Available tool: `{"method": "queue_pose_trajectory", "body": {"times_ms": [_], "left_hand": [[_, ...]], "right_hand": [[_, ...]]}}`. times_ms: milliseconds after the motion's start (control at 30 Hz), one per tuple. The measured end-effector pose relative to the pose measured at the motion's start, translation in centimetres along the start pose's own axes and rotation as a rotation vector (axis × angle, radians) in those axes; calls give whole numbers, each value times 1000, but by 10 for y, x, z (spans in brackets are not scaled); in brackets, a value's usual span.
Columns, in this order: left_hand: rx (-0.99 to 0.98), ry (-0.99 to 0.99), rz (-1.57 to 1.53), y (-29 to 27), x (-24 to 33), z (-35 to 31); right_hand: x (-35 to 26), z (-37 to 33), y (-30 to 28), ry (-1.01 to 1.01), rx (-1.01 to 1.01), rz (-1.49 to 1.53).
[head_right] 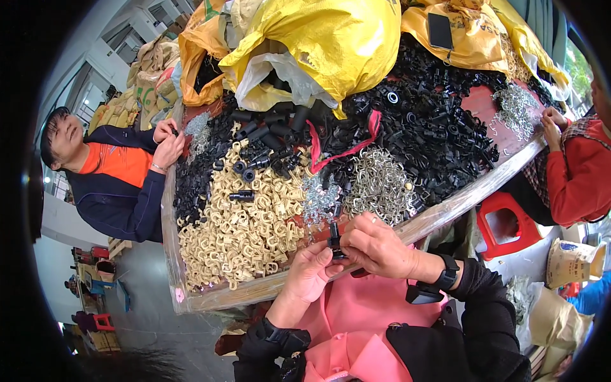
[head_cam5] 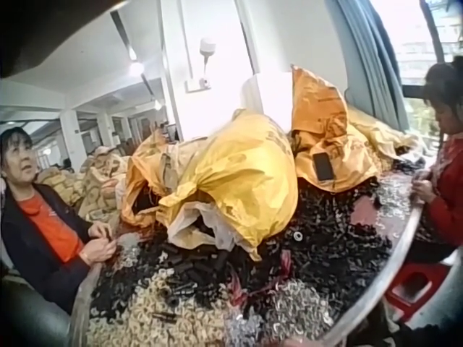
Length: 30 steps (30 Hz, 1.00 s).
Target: The person assembles components by hand by picking up a black plastic housing, inserting a metal pin, and pressing a silver metal clip onto the assembly. They repeat this process multiple times before reaching into a yellow bag to retrieve more parts.
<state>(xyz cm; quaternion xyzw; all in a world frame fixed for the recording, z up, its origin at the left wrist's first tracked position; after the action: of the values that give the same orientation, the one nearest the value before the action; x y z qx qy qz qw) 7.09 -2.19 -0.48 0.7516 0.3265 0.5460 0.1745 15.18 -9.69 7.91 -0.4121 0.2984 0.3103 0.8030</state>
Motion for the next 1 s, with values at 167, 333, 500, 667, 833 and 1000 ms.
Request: {"method": "queue_pose_trajectory", "body": {"times_ms": [167, 333, 500, 667, 833, 1000], "left_hand": [[8, -24, 58, 0, 2, 3], [-9, -41, -6, -6, -2, -1], [93, 1, -54, -23, 2, -1], [180, 62, -78, -42, 11, -4], [207, 119, -61, -52, 16, -8], [243, 129, -9, -66, 19, -22]], "right_hand": [[6, -3, 2, 24, -34, 5], [16, -2, 2, 165, 31, 289], [35, -9, -11, 216, -96, 193], [68, -17, -80, 240, 4, -516], [67, -5, -82, 303, 56, -346], [53, 38, 1, 82, -301, -162]]}}
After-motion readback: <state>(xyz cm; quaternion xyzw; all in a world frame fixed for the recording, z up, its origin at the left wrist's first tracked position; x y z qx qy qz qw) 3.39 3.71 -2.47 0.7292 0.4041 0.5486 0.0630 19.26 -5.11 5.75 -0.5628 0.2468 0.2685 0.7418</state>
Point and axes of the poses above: each hand's wrist, its own z-axis towards the middle knuckle, its own y-axis out of the palm, x = y × z, the point moved 7 cm from there along z, towards the middle knuckle, and after that the axes turned 10 degrees about z, right-handed, at the moved point
